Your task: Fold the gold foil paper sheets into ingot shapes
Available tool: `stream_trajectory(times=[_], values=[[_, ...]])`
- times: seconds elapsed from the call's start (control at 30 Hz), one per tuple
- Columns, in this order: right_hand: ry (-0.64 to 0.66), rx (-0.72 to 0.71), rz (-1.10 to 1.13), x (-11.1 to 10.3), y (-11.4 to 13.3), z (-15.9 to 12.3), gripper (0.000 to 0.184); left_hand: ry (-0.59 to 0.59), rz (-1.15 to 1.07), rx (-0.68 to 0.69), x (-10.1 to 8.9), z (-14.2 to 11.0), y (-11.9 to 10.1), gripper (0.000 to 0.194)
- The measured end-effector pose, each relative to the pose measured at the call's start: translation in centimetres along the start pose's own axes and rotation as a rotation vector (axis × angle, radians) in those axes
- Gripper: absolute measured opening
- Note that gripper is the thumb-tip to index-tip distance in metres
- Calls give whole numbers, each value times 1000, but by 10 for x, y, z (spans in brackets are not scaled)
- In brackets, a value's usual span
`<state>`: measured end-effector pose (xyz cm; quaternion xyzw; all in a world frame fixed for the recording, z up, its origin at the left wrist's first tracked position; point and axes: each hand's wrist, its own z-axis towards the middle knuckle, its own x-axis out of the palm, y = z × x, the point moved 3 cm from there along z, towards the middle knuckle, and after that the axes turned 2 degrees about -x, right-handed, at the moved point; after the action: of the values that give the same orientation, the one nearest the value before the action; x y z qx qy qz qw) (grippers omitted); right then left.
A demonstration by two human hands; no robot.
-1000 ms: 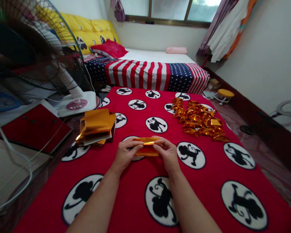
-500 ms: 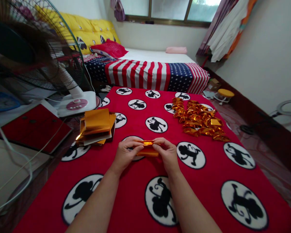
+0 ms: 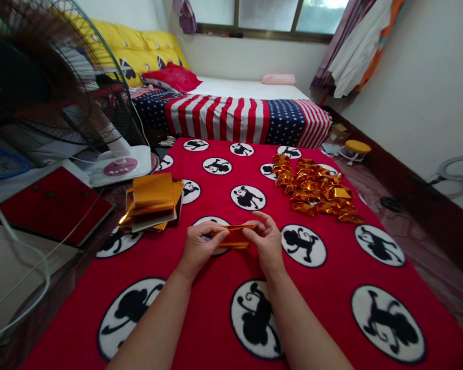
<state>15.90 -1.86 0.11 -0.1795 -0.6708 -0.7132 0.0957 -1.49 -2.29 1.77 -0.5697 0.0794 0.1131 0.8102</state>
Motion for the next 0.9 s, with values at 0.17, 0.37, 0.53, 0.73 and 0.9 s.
stream_trajectory(times=[0.17,0.37,0.53,0.73,0.9], values=[[-14,-7,-21,-1,0,1,49,-11,-6,-71,-1,0,1,10],[-54,-20,-25,-5,0,2,46,-28,-148,-143,-5,2,9,10],[-50,-29,-36,-8,-2,3,44,-44,-160,-172,-9,2,10,14],[-58,-31,-34,-8,-1,3,44,-76,-187,-165,-10,2,10,14],[-53,-37,-30,-8,-3,3,43,-93,-191,-193,-9,2,10,13]])
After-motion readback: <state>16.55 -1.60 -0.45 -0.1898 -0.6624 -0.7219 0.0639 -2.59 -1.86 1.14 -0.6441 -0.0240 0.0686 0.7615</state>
